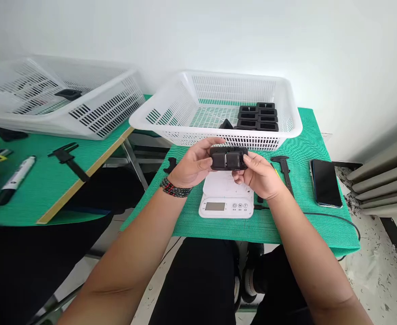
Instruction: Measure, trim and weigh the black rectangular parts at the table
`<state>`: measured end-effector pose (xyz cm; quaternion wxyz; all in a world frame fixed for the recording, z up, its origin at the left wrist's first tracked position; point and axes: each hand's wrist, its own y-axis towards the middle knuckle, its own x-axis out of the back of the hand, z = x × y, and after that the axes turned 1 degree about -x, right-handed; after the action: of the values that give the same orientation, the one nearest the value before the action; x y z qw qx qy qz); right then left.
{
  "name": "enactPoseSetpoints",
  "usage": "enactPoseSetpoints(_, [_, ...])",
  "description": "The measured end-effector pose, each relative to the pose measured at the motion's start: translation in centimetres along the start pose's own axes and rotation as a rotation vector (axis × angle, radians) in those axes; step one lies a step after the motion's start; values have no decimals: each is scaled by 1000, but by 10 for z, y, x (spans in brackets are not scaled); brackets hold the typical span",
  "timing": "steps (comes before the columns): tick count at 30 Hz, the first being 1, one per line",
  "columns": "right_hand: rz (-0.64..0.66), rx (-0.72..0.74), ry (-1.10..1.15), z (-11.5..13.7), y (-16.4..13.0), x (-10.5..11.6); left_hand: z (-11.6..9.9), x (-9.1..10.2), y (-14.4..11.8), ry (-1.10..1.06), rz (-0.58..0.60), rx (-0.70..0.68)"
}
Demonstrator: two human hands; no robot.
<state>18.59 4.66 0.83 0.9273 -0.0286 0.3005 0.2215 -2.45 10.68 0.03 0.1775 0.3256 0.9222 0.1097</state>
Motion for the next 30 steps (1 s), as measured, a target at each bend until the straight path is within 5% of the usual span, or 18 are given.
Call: enactPoseSetpoints(30, [45, 38, -64, -3, -1, 5, -3, -5, -2, 10, 143, 9])
